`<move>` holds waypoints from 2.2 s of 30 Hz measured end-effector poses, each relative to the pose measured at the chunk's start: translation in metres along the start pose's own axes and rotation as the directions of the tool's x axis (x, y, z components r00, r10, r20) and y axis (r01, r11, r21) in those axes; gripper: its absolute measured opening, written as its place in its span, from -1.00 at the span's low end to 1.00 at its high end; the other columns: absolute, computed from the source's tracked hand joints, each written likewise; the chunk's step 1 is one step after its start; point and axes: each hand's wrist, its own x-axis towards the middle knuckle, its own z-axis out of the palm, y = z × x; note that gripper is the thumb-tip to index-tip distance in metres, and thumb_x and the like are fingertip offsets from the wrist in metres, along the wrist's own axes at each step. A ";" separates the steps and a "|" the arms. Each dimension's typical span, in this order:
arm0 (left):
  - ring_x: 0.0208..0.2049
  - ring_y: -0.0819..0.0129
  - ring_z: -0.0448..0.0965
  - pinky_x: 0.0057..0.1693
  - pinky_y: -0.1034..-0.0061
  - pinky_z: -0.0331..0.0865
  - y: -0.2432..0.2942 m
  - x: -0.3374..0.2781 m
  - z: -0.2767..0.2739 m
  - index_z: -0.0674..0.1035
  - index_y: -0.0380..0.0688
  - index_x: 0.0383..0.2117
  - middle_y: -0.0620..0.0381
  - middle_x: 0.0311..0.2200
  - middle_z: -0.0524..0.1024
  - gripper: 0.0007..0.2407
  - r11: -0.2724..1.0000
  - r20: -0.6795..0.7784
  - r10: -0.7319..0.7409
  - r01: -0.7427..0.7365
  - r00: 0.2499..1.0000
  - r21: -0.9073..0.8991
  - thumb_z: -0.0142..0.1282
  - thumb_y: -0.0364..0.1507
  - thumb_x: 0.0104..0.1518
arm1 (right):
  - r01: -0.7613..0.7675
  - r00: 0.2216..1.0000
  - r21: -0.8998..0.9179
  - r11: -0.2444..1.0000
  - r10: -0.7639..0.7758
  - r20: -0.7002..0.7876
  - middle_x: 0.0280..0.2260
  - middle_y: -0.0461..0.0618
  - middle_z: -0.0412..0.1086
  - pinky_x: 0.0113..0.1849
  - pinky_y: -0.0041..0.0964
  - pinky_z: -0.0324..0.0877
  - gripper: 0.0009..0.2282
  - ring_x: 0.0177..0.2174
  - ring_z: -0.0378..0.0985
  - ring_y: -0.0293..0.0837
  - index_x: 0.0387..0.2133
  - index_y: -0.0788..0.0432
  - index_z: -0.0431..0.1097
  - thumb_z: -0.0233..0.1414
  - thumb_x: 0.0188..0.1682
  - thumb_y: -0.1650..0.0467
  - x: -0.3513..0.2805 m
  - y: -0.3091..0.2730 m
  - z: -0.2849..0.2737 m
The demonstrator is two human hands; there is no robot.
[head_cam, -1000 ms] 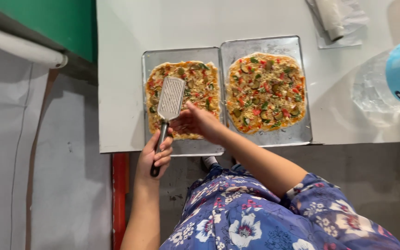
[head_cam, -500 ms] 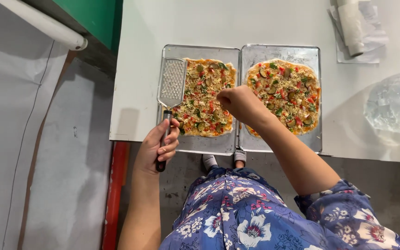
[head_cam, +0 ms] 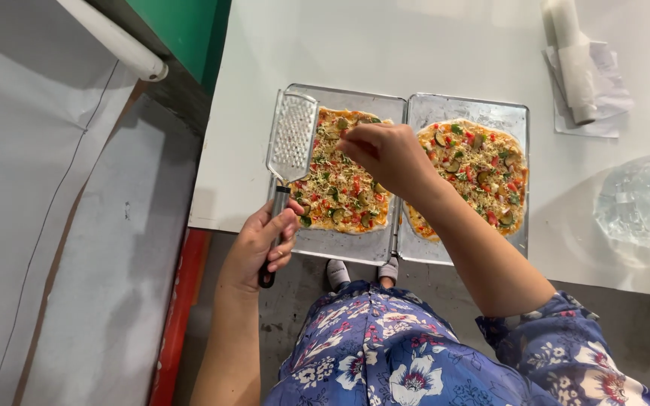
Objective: Grate cheese onto square pizzas on baking sheets.
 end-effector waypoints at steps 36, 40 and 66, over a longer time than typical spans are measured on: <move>-0.71 0.68 0.19 -0.65 0.78 0.13 -0.053 0.007 -0.062 0.40 -0.36 -0.02 0.22 -0.51 0.31 -0.70 0.899 0.060 -0.338 0.341 0.939 -0.276 -0.28 -0.33 0.39 | 0.268 0.949 -0.143 0.953 -0.236 0.208 0.36 0.17 0.06 0.27 0.04 -0.30 -0.51 0.33 -0.13 0.18 0.32 0.11 0.20 -0.26 0.17 0.18 -0.052 0.105 0.133; -0.72 0.66 0.20 -0.65 0.74 0.15 -0.041 -0.014 -0.064 0.38 -0.42 0.04 0.20 -0.52 0.30 -0.67 0.945 -0.066 -0.262 0.242 0.963 -0.221 -0.28 -0.36 0.37 | -0.029 0.990 -0.289 0.957 0.066 0.121 0.23 0.18 0.27 0.23 -0.01 0.11 -0.65 0.24 0.24 0.09 0.13 0.21 0.34 -0.19 0.27 0.24 -0.039 0.154 0.129; -0.73 0.62 0.16 -0.67 0.70 0.07 0.003 0.034 -0.021 0.38 -0.28 0.08 0.22 -0.50 0.27 -0.67 0.950 -0.120 -0.146 0.173 0.982 0.260 -0.20 -0.28 0.37 | -0.010 0.956 -0.469 0.883 -0.128 -0.262 0.16 0.20 0.29 0.10 0.27 0.08 -0.51 0.18 0.21 0.22 0.03 0.17 0.55 0.05 -0.27 0.50 -0.125 0.061 0.114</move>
